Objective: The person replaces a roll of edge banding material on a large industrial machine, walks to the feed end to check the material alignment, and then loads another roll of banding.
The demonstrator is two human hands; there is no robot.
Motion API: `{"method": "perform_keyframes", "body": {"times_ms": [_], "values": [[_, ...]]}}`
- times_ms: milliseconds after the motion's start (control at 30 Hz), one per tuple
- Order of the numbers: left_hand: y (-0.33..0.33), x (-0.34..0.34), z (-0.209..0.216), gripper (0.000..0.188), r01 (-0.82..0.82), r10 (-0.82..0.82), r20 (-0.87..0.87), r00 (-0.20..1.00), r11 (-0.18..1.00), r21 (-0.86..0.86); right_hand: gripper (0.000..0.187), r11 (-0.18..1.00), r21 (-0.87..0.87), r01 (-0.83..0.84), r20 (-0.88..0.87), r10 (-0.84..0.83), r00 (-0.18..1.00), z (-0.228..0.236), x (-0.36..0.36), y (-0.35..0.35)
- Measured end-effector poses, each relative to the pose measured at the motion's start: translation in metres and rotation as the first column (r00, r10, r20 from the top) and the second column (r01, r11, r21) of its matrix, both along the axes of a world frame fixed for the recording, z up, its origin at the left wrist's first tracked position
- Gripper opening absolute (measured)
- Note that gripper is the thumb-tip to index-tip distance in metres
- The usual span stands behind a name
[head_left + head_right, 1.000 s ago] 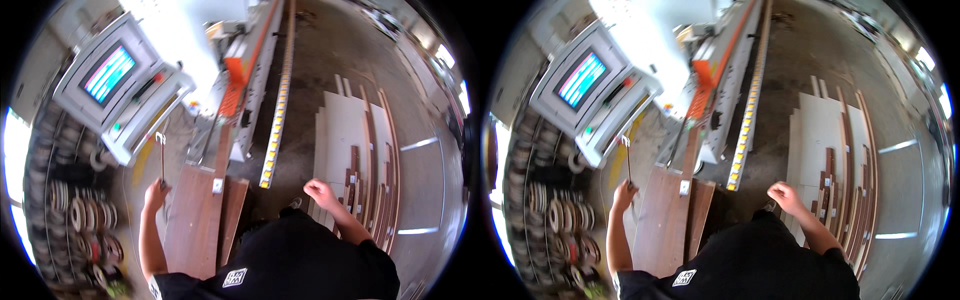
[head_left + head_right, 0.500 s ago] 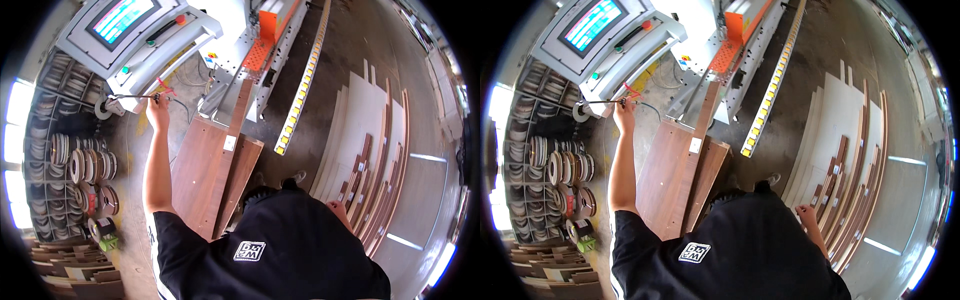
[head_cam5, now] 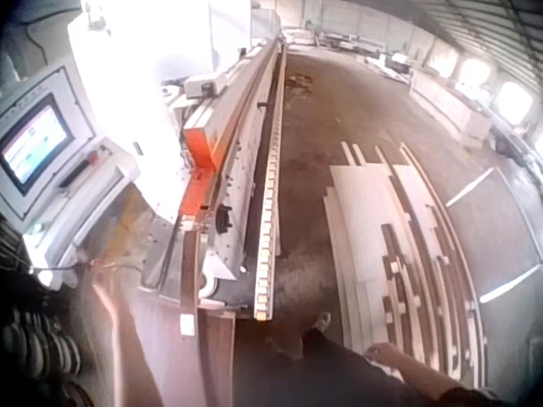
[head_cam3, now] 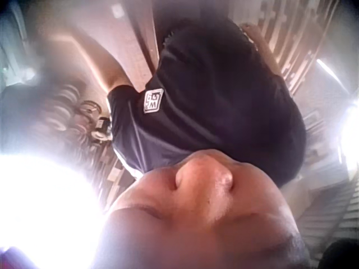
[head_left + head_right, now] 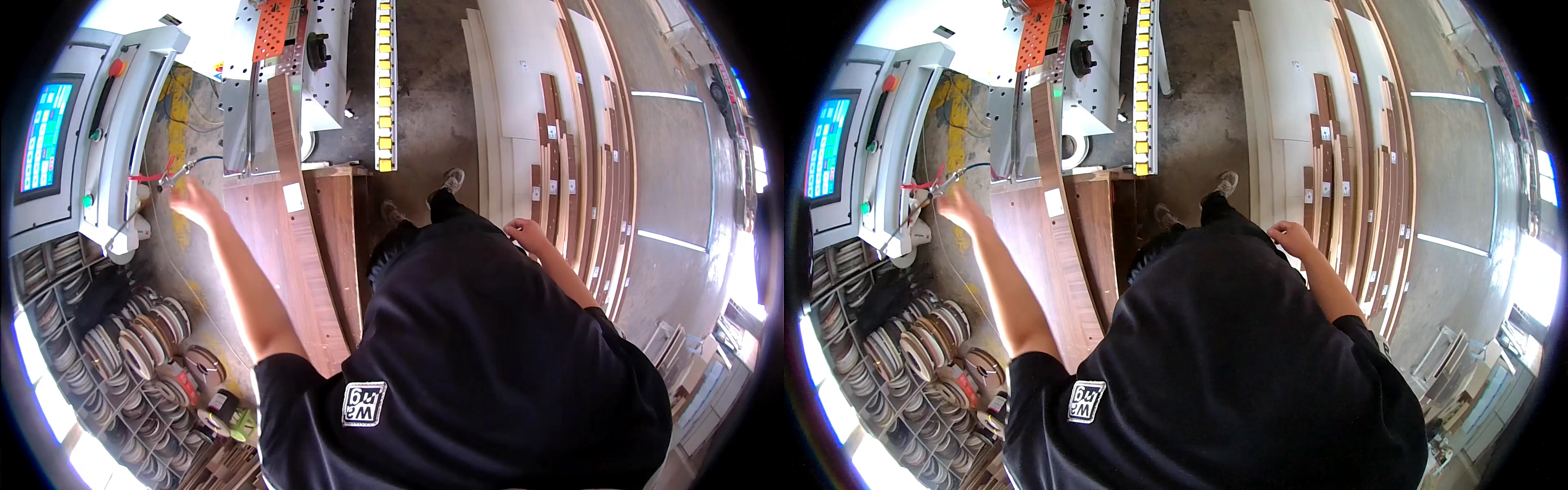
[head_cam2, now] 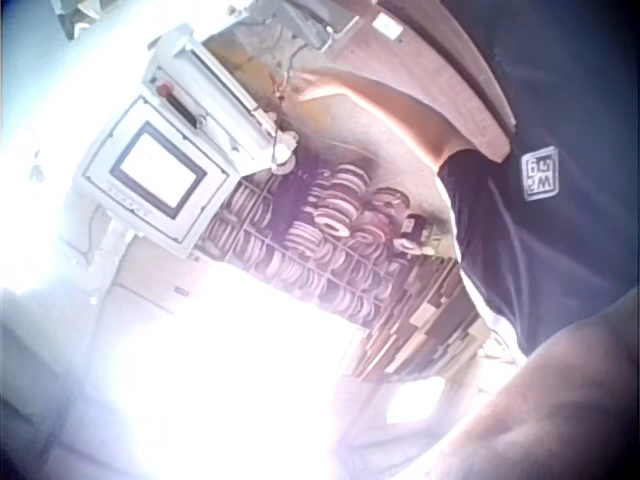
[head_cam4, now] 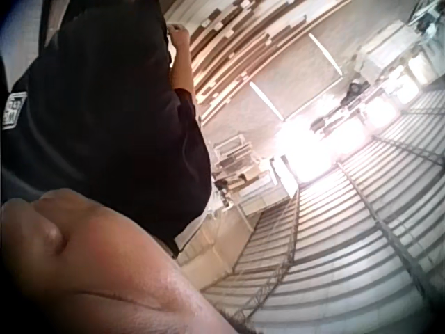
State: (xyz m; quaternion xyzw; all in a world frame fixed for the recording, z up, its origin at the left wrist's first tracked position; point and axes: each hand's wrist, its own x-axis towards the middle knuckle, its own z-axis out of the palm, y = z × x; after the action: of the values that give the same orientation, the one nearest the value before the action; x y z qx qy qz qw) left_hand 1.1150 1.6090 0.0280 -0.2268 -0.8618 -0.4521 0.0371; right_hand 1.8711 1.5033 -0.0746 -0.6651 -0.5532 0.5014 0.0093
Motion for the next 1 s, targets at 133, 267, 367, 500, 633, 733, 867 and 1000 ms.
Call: {"method": "perform_keyframes", "body": {"times_ms": [133,267,367,500,633,733,867,1000], "values": [[-0.063,0.098,-0.024,0.056,0.37,-0.378,-0.123,0.918,0.925,-0.084,0.034,0.997,0.005,-0.082,0.039,0.082,0.996,-0.013,-0.017,0.01],[-0.104,0.182,-0.022,0.052,0.525,-0.619,-0.255,0.742,0.775,-0.352,0.036,0.971,0.068,-0.231,0.116,0.222,0.968,-0.039,-0.014,0.015],[-0.127,0.209,-0.026,0.046,0.524,-0.655,-0.149,0.741,0.702,-0.483,0.036,0.972,0.036,-0.232,0.076,0.229,0.971,-0.044,-0.014,0.027],[-0.132,0.211,-0.041,0.045,0.464,-0.618,-0.18,0.766,0.724,-0.511,0.037,0.986,-0.029,-0.166,-0.005,0.166,0.986,-0.023,-0.025,0.05],[-0.105,0.19,-0.049,0.042,0.464,-0.627,-0.226,0.745,0.732,-0.499,0.04,0.991,-0.017,-0.132,-0.068,0.131,0.989,-0.018,-0.026,0.057],[-0.068,0.169,-0.046,0.04,0.382,-0.616,-0.282,0.736,0.721,-0.578,0.04,0.989,-0.031,-0.142,-0.046,0.14,0.989,-0.016,-0.025,0.059],[-0.003,0.151,-0.031,0.034,0.333,-0.612,-0.313,0.726,0.711,-0.619,0.039,0.994,-0.011,-0.11,0.001,0.11,0.994,-0.026,-0.002,0.049],[0.036,0.13,-0.033,0.034,0.327,-0.593,-0.33,0.734,0.735,-0.594,0.038,0.999,-0.003,-0.033,0.033,0.033,0.999,-0.005,-0.004,0.041]]}}
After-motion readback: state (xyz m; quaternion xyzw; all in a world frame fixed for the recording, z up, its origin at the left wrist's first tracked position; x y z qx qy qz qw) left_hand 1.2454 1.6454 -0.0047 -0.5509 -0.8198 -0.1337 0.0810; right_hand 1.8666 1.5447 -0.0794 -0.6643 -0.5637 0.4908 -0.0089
